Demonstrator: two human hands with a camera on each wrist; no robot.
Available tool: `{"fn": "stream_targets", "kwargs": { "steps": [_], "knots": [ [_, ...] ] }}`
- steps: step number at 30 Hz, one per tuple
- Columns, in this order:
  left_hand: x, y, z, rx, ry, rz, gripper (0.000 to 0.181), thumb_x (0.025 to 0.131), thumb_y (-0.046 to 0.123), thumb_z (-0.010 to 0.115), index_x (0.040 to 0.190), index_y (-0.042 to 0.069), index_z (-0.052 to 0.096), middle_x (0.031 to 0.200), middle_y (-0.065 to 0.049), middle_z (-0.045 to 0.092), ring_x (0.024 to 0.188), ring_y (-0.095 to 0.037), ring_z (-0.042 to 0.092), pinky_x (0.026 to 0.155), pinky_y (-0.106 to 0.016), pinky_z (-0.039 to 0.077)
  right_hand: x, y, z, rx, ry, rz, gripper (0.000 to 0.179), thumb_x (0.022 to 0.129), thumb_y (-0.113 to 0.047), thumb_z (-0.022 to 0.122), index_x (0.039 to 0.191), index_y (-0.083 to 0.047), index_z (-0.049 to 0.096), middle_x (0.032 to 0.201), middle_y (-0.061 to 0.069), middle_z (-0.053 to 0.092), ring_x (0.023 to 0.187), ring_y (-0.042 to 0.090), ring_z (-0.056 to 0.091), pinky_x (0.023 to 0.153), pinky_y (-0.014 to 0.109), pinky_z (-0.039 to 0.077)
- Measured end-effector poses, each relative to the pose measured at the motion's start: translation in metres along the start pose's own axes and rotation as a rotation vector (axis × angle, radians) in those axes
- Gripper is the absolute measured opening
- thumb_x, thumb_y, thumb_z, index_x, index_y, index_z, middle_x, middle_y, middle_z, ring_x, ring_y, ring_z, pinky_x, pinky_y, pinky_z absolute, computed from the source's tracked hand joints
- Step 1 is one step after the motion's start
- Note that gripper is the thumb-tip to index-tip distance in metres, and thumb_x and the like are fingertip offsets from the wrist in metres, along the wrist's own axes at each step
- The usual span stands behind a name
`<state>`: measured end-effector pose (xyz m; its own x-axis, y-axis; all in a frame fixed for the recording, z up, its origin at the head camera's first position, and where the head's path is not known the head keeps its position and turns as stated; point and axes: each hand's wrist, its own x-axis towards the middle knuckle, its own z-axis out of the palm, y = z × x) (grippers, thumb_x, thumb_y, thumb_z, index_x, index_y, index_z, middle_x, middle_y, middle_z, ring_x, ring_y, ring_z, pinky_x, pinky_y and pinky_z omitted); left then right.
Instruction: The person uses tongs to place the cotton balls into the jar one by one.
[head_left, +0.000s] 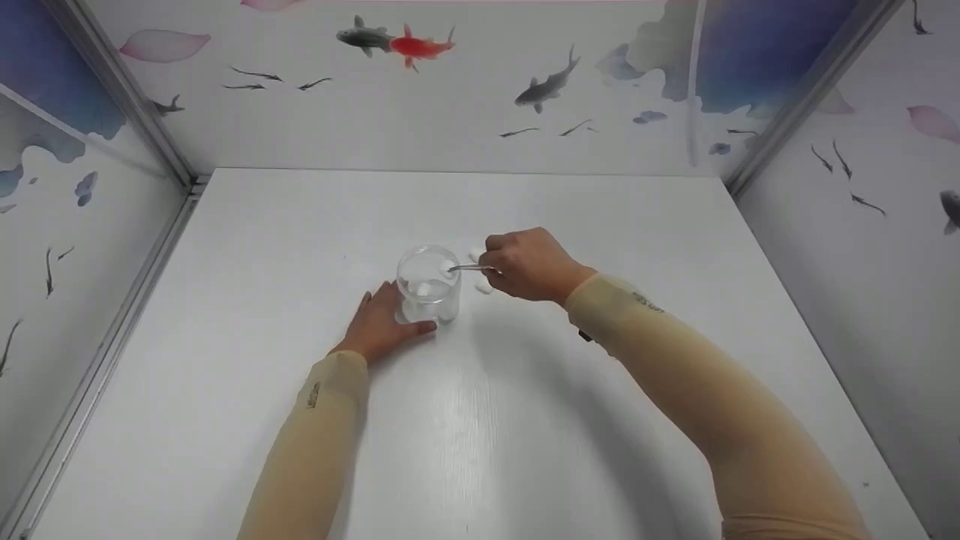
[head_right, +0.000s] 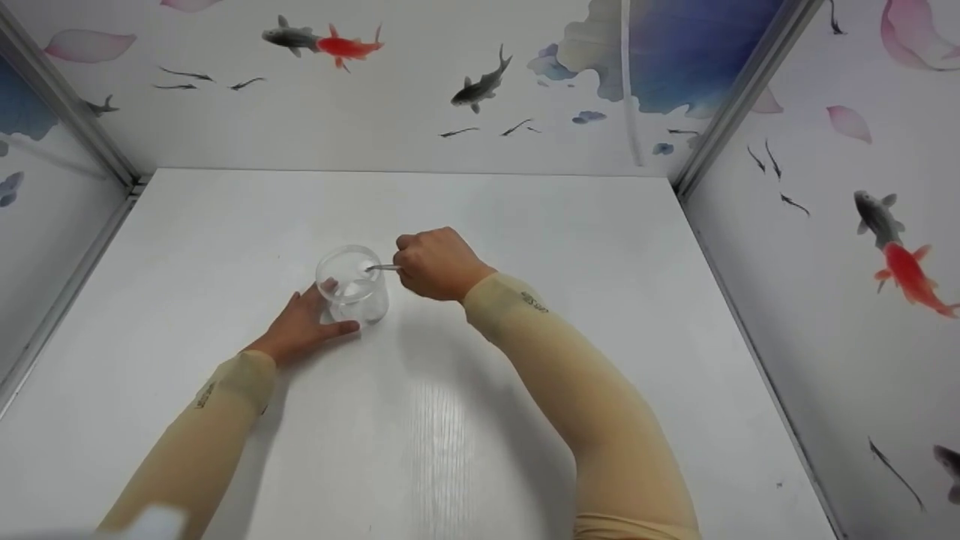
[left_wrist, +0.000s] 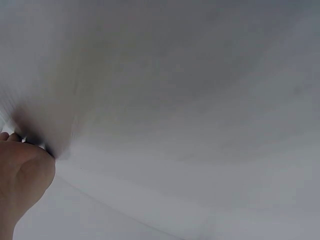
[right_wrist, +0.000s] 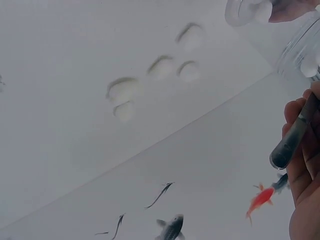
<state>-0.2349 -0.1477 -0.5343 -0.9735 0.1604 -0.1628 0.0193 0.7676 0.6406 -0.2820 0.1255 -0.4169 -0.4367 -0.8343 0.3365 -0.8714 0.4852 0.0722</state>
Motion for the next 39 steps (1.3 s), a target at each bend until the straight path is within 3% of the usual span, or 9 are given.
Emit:
{"fn": "stream_targets", "kwargs": {
  "steps": [8,13,23,31,39],
  "knots": [
    [0.000,-0.001,0.001,-0.014,-0.010,-0.047,0.116,0.077,0.067,0.074,0.161,0.013,0.015,0.164,-0.014,0.017,0.151,-0.029,0.010,0.122,-0.036,-0.004,-0.001,0.001,0.004,0.009,-0.014,-0.007,0.009,0.086,-0.009,0.070,0.089,-0.011,0.078,0.072,-0.001,0.060,0.056,0.014,0.057,0.048,0.033,0.052],
    [0.000,0.000,0.001,-0.020,0.004,-0.016,0.114,0.078,0.065,0.074,0.160,0.011,0.017,0.163,-0.015,0.019,0.150,-0.030,0.013,0.123,-0.037,-0.004,-0.009,0.004,-0.003,0.013,0.009,0.017,0.008,0.086,-0.007,0.070,0.087,-0.011,0.077,0.072,0.000,0.059,0.055,0.015,0.056,0.046,0.033,0.050],
    [0.001,-0.005,0.001,-0.005,0.019,0.046,0.112,0.080,0.065,0.073,0.159,0.007,0.019,0.162,-0.018,0.023,0.150,-0.032,0.014,0.123,-0.039,-0.003,-0.043,0.023,-0.008,0.007,0.002,0.091,0.009,0.086,-0.006,0.071,0.090,-0.011,0.078,0.073,0.000,0.061,0.056,0.014,0.056,0.047,0.032,0.051],
    [0.001,-0.007,0.000,-0.017,0.015,0.045,0.114,0.079,0.063,0.075,0.159,0.005,0.019,0.160,-0.020,0.026,0.149,-0.033,0.017,0.123,-0.039,-0.004,-0.068,0.035,-0.004,-0.008,-0.038,0.180,0.009,0.087,-0.006,0.071,0.088,-0.011,0.078,0.072,0.000,0.060,0.055,0.013,0.053,0.048,0.032,0.051],
    [0.000,-0.005,0.002,-0.023,0.020,0.035,0.114,0.078,0.065,0.074,0.159,0.007,0.019,0.161,-0.019,0.023,0.149,-0.033,0.016,0.123,-0.037,-0.005,-0.084,0.043,0.000,0.003,-0.059,0.213,0.009,0.086,-0.004,0.072,0.087,-0.010,0.078,0.072,0.001,0.062,0.055,0.015,0.054,0.049,0.034,0.052]
  ]
}}
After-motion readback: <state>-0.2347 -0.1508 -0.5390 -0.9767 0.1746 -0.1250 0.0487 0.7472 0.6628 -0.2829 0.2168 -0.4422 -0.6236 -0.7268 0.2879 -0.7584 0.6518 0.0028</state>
